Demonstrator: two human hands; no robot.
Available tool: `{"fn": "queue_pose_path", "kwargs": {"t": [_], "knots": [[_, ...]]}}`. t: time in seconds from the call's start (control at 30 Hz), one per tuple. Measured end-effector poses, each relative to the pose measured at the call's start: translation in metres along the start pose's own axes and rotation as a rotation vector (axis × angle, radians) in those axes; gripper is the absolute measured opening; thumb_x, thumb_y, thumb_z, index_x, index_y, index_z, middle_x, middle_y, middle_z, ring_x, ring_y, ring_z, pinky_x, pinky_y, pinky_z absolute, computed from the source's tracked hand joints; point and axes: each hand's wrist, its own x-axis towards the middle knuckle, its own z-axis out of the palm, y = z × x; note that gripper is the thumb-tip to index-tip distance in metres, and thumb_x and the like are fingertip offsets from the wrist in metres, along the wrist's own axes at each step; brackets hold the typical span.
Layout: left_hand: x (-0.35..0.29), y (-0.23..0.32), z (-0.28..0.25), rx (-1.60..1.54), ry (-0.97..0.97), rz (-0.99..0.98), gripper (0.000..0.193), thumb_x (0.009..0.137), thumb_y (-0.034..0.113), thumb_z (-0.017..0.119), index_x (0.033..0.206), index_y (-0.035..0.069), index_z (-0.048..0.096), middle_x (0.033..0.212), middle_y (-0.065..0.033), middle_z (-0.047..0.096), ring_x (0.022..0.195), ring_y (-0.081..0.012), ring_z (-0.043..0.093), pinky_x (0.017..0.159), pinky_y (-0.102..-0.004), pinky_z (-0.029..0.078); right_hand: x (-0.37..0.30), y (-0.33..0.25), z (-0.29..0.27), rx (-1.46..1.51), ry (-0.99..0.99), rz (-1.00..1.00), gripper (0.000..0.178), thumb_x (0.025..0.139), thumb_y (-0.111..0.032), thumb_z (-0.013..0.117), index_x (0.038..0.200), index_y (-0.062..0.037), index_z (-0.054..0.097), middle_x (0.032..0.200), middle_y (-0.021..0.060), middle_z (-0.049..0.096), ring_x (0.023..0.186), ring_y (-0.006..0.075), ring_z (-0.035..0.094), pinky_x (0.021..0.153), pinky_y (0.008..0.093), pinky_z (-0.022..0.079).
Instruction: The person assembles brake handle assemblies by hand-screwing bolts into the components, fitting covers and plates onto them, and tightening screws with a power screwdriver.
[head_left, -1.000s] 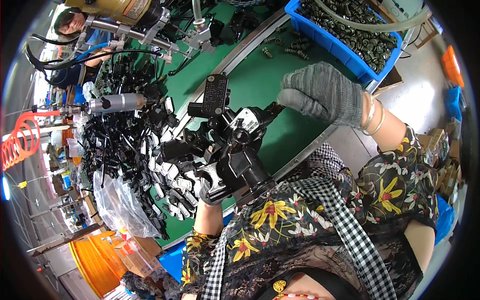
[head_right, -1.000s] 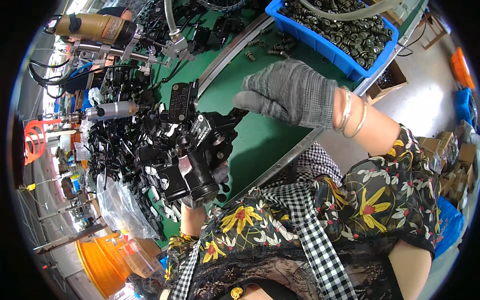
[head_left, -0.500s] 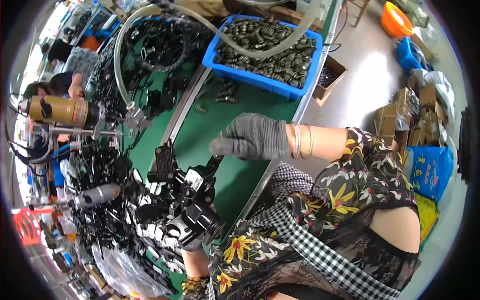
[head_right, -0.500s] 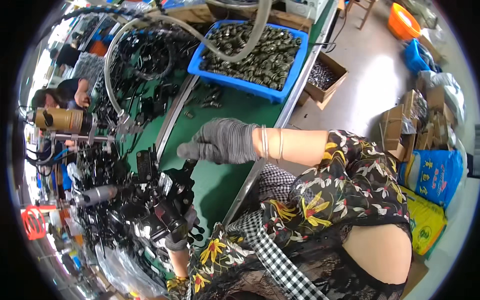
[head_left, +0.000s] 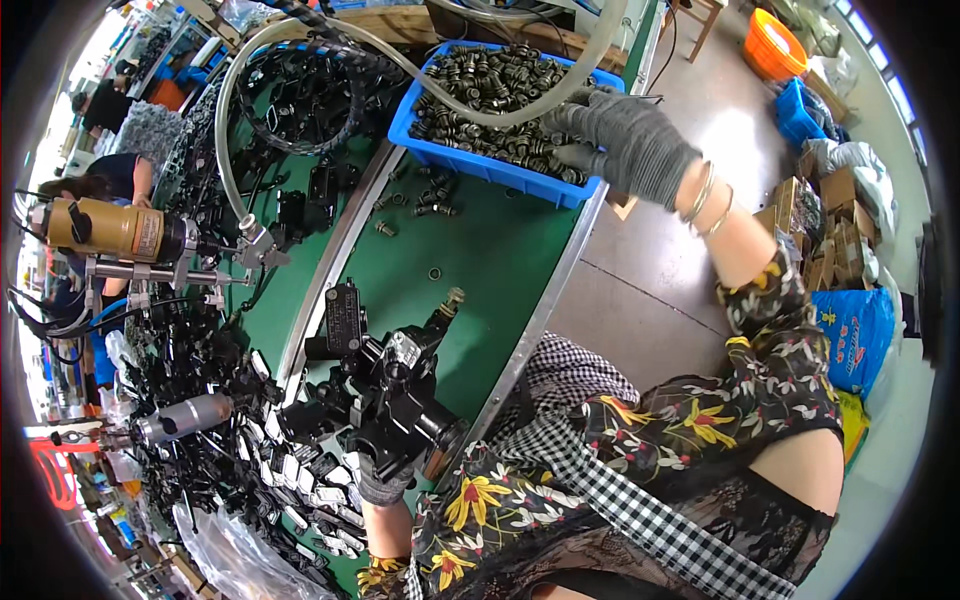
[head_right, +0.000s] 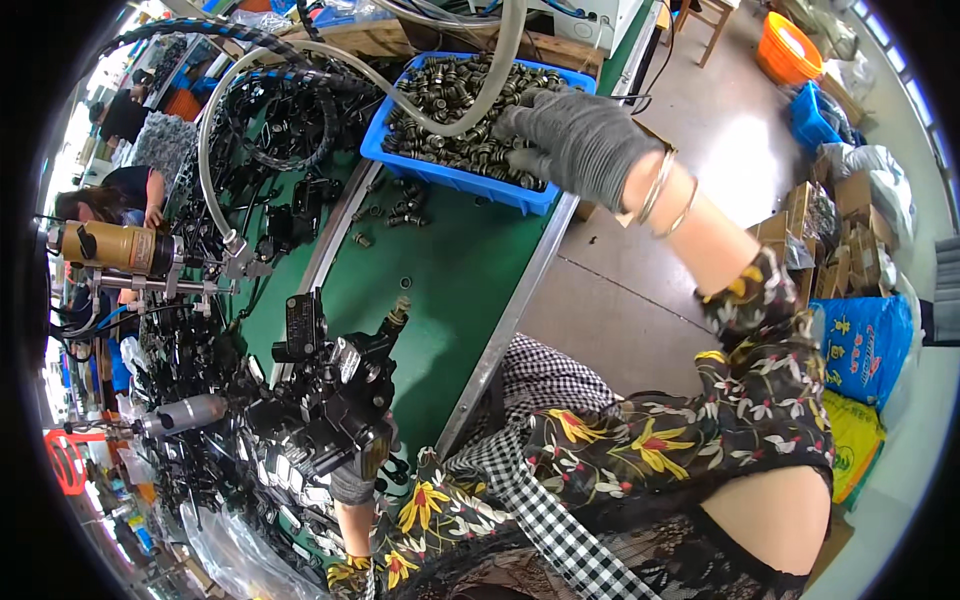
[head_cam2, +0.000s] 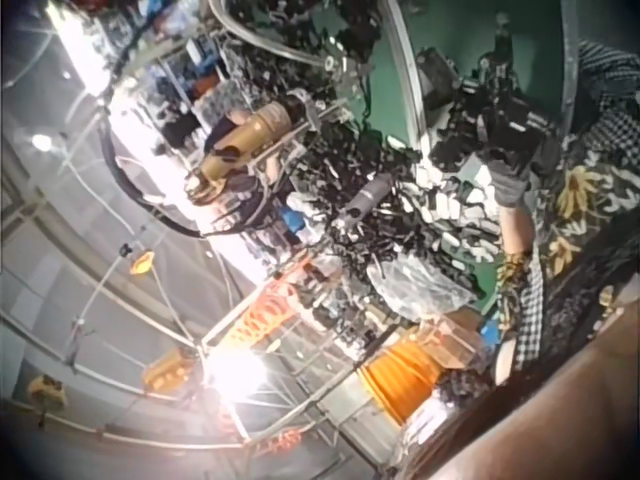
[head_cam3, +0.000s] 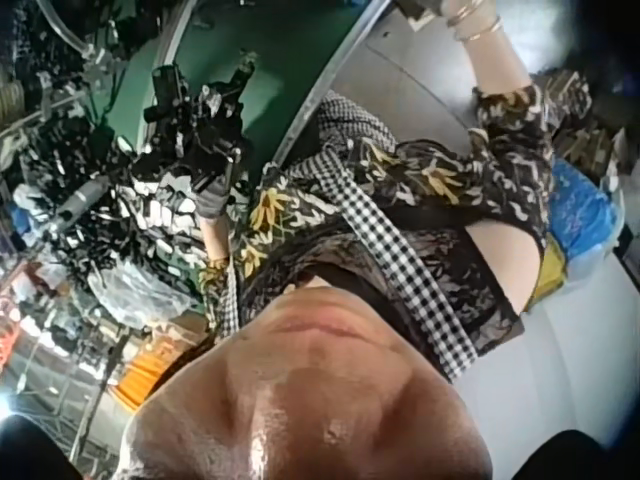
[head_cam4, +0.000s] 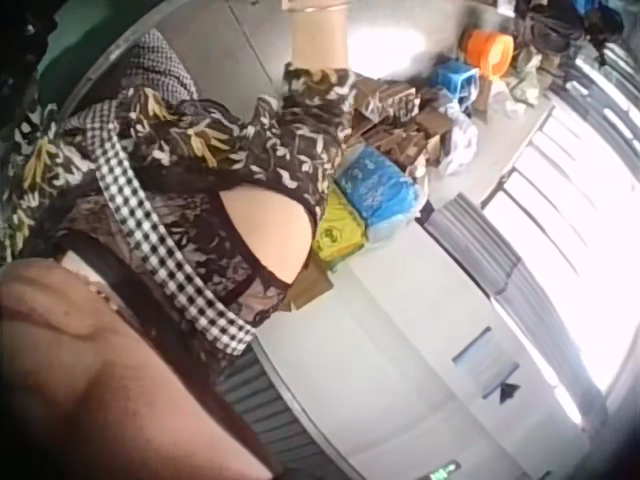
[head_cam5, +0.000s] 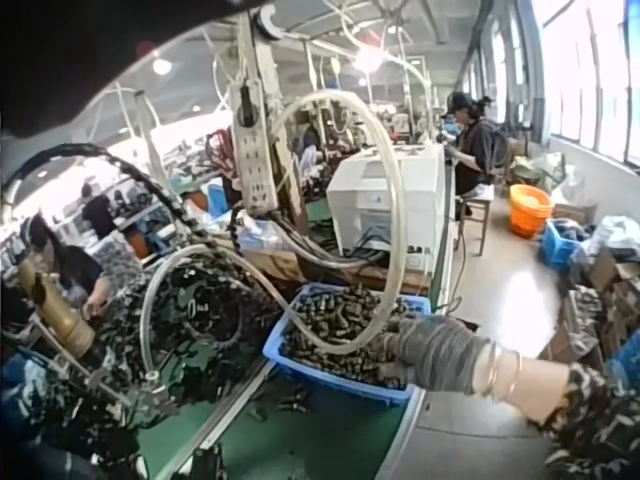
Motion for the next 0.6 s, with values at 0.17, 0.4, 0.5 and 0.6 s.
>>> {"fn": "queue_pose_path", "kwargs": {"t": [0.17, 0.4, 0.5, 0.6], "knots": [[0.003, -0.002, 0.007, 0.042, -0.034, 0.014, 0.077, 0.078, 0.026, 0.071, 0.142, 0.002, 0.036, 0.127, -0.0147, 0.056, 0.109, -0.0247, 0.058, 0.094, -0.0389, 0.049, 0.015, 0.012, -0.010, -0.081, -0.162, -0.168, 0.029, 0.080, -0.013, 0.072, 0.107, -0.0065, 0.066, 0.094, 0.0115, 0.066, 0.090, 0.0305, 0.065, 0.084, 0.0377, 0.052], [-0.006, -0.007, 0.005, 0.082, -0.031, 0.017, 0.078, 0.077, 0.022, 0.073, 0.142, 0.002, 0.036, 0.127, -0.0140, 0.056, 0.110, -0.0237, 0.058, 0.095, -0.0383, 0.048, 0.025, -0.011, -0.018, -0.186, -0.399, -0.057, 0.020, 0.077, -0.006, 0.069, 0.095, -0.0039, 0.061, 0.081, 0.0152, 0.063, 0.081, 0.0317, 0.063, 0.076, 0.0415, 0.050], [-0.003, -0.007, 0.005, 0.098, -0.041, 0.038, 0.079, 0.076, 0.020, 0.074, 0.142, 0.002, 0.035, 0.128, -0.0137, 0.056, 0.111, -0.0233, 0.058, 0.095, -0.0380, 0.048, 0.024, -0.005, -0.012, -0.198, -0.349, -0.081, 0.021, 0.077, -0.007, 0.069, 0.096, -0.0047, 0.061, 0.084, 0.0143, 0.063, 0.084, 0.0320, 0.062, 0.078, 0.0421, 0.050], [-0.002, -0.009, 0.006, 0.111, -0.037, 0.057, 0.079, 0.076, 0.018, 0.075, 0.142, 0.002, 0.035, 0.128, -0.0134, 0.056, 0.111, -0.0228, 0.057, 0.096, -0.0377, 0.048, 0.024, 0.001, -0.005, -0.123, -0.314, -0.125, 0.019, 0.077, -0.009, 0.068, 0.093, -0.0060, 0.060, 0.087, 0.0132, 0.062, 0.088, 0.0319, 0.061, 0.079, 0.0416, 0.049]]}}
